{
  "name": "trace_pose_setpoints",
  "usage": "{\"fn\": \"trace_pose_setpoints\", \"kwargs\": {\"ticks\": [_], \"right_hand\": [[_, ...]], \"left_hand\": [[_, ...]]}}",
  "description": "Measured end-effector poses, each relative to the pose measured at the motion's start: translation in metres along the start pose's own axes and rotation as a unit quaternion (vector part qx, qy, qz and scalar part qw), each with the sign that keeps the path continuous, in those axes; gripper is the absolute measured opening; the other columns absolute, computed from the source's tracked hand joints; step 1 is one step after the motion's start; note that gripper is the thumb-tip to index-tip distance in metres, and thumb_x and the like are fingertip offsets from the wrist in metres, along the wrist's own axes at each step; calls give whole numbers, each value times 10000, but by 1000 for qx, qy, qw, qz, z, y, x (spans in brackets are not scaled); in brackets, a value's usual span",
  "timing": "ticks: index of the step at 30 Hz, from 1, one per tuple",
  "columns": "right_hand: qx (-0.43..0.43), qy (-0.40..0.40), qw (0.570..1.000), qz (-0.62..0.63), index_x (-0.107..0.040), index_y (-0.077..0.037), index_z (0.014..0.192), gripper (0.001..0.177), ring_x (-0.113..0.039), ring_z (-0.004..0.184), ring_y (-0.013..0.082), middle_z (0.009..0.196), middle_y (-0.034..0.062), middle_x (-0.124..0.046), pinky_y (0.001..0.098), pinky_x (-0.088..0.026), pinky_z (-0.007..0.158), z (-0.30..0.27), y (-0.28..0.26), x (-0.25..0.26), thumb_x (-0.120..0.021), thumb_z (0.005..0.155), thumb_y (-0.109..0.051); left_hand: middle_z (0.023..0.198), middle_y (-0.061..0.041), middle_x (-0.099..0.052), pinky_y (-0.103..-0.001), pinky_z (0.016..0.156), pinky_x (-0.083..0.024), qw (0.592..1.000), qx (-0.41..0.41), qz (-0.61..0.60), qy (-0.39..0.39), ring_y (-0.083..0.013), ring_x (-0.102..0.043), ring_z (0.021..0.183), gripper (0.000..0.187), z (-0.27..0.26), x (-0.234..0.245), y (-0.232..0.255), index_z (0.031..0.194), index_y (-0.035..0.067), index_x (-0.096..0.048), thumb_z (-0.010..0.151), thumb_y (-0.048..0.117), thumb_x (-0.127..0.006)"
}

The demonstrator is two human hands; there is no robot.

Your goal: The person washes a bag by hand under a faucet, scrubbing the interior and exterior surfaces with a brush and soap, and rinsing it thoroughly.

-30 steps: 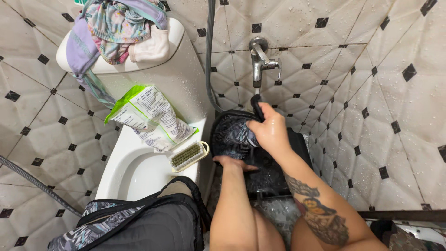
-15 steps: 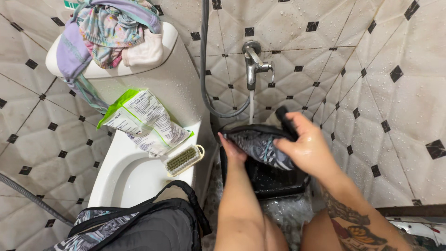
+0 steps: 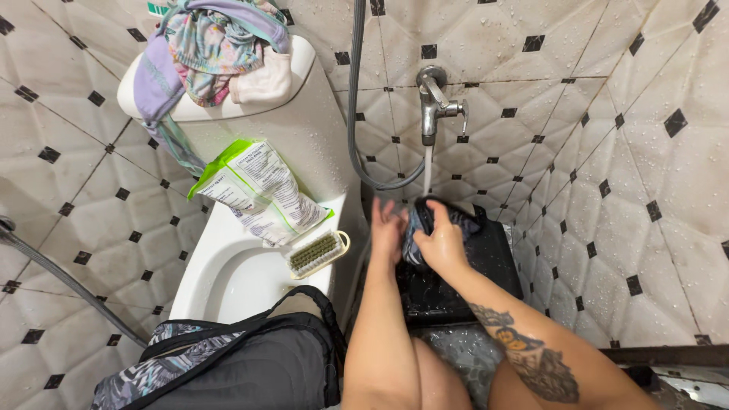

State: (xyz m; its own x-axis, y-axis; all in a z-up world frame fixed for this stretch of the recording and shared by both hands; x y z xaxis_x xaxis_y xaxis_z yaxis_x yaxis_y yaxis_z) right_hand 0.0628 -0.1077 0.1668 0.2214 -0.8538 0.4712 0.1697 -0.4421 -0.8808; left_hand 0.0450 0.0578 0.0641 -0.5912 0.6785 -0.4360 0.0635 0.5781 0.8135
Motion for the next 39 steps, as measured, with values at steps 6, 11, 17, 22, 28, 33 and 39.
{"fn": "trace_pose_setpoints", "kwargs": {"ticks": [6, 11, 17, 22, 28, 33, 39], "right_hand": [[2, -73, 960, 271, -607, -31, 1355, 473, -648, 964, 166, 1137, 158, -715, 305, -516, 819, 30, 46, -12, -665, 1087, -417], [-230, -194, 945, 126, -568, -37, 1311, 555, -591, 809, 237, 1064, 196, -688, 421, -467, 711, 29, 176, -82, -678, 937, -432], [-109, -63, 991, -34, -639, 39, 1179, 483, -717, 947, 376, 1026, 267, -756, 425, -549, 845, 42, 174, -71, -715, 876, -329], [-98, -47, 991, -76, -661, -18, 1201, 539, -667, 1105, 429, 1133, 275, -693, 451, -531, 929, 35, 125, -47, -767, 817, -381], [-41, 15, 994, -101, -585, -74, 1374, 515, -625, 1145, 473, 1196, 278, -682, 498, -506, 939, 72, 116, -36, -682, 901, -255], [-34, -94, 988, -120, -170, -66, 1656, 933, -654, 1040, 507, 1077, 350, -674, 514, -514, 927, 77, 121, -59, -651, 858, -118], [76, -48, 990, -113, -565, -90, 1370, 417, -664, 1100, 470, 1135, 273, -719, 517, -508, 957, 91, 112, -86, -579, 960, -168]], "left_hand": [[1504, -289, -482, -391, 1111, -395, 945, -74, 315, 52, -341, -480, 1386, 964, 1, -13, 18, 1540, -25, -370, 893, 613, -691], [1319, -285, -629, -422, 985, -478, 898, 53, 409, 153, -372, -597, 1211, 705, 22, 41, -88, 1281, -82, -632, 890, 504, -672], [1182, -233, -733, -392, 894, -519, 978, 18, 196, 70, -278, -675, 1013, 580, 26, 37, -104, 1186, -97, -684, 866, 385, -735], [1137, -152, -719, -347, 889, -522, 974, -73, 193, 93, -212, -666, 995, 460, 19, 30, -78, 1263, -40, -633, 962, 302, -697], [1158, -125, -713, -345, 873, -512, 989, -69, 129, 28, -199, -636, 994, 363, 21, 12, -53, 1292, 75, -661, 950, 199, -669], [1211, -64, -718, -315, 934, -491, 986, -67, 146, 52, -166, -633, 1083, 367, 43, 10, -64, 1301, 114, -669, 957, 238, -636], [1249, -51, -720, -296, 966, -472, 996, -18, 90, 23, -151, -622, 1141, 417, 59, 8, -83, 1300, 96, -700, 995, 366, -610]]}}
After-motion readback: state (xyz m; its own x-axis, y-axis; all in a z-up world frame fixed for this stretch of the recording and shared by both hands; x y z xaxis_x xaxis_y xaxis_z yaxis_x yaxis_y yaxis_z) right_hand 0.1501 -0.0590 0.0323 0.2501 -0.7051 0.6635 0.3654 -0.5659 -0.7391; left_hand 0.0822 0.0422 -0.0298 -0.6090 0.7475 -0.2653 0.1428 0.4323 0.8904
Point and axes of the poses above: each hand's wrist, its own z-axis towards the middle knuckle, its own x-axis out of the back of the hand, y = z × x, the point moved 10 cm from there along z, towards the middle knuckle
